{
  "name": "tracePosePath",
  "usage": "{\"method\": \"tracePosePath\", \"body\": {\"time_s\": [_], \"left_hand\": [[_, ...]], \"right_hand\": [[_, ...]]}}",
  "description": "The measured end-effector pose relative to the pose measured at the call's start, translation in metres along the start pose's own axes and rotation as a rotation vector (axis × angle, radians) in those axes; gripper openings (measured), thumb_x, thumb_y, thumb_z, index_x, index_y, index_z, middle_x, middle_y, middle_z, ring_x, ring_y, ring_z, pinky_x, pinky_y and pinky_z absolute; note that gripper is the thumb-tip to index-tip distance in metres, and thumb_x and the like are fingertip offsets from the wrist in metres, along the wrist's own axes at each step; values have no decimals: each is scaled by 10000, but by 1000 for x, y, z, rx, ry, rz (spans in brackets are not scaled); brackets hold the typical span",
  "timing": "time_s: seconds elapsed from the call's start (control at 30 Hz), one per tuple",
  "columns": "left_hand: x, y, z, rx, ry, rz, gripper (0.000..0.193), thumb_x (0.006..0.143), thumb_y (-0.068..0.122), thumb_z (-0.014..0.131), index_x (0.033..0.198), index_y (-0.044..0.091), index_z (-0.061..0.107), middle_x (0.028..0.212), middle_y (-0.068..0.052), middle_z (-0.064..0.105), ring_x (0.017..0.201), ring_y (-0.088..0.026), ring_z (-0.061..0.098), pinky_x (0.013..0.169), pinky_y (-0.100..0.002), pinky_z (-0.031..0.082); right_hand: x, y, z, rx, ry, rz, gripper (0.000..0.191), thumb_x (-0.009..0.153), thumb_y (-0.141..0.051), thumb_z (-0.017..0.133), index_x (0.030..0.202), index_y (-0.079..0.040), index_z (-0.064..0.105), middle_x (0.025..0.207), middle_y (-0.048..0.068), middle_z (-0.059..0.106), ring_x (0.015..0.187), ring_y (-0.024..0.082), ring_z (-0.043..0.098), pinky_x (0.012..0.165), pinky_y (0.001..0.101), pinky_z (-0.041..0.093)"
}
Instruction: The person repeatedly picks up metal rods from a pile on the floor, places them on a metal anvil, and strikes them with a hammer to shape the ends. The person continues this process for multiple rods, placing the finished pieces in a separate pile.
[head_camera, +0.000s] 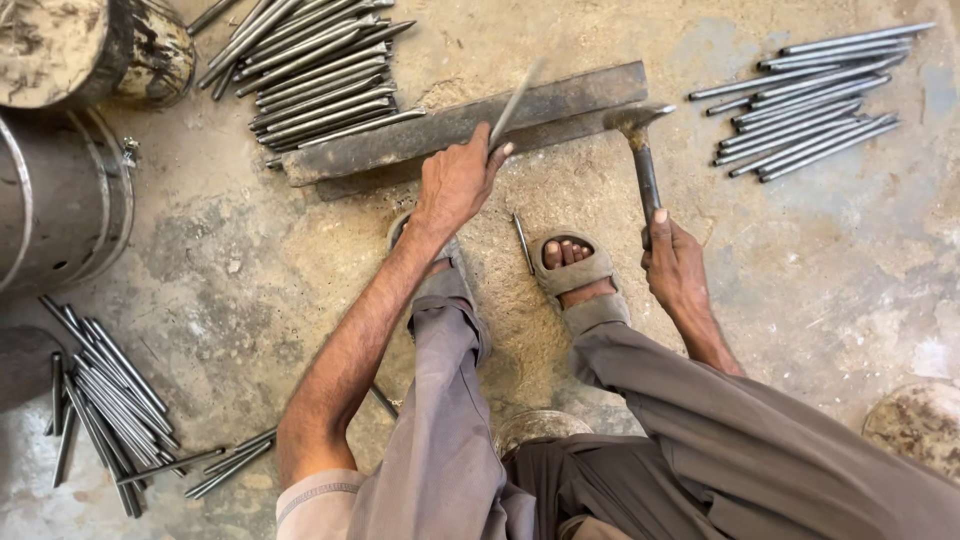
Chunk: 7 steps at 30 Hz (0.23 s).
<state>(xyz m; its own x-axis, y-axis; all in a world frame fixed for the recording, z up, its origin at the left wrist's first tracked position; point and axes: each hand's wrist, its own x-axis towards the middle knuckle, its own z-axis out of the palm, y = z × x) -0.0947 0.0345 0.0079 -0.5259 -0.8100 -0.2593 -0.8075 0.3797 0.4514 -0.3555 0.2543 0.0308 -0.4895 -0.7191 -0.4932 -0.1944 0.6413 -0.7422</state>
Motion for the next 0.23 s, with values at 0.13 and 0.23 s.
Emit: {"method": "tracePosePath", "body": {"time_s": [0.13,0.23], "left_hand": [[2,-25,8,28,1,33,490,1057,525,544,1230,67,571,663,-88,660,528,-273,669,466,-457,530],[-3,-52,21,-45,-108,-56,540,1034,533,574,1323,77,555,788,-136,725,608,-265,731,556,-445,595]], "right_hand": [[4,-15,9,23,-9,-47,610,1106,-574,399,843,-50,572,636,15,496,570,129,474,507,321,389],[8,-26,13,-59,-26,-118,609,1108,-574,398,845,-58,585,633,16,515,586,137,508,536,326,428]]}}
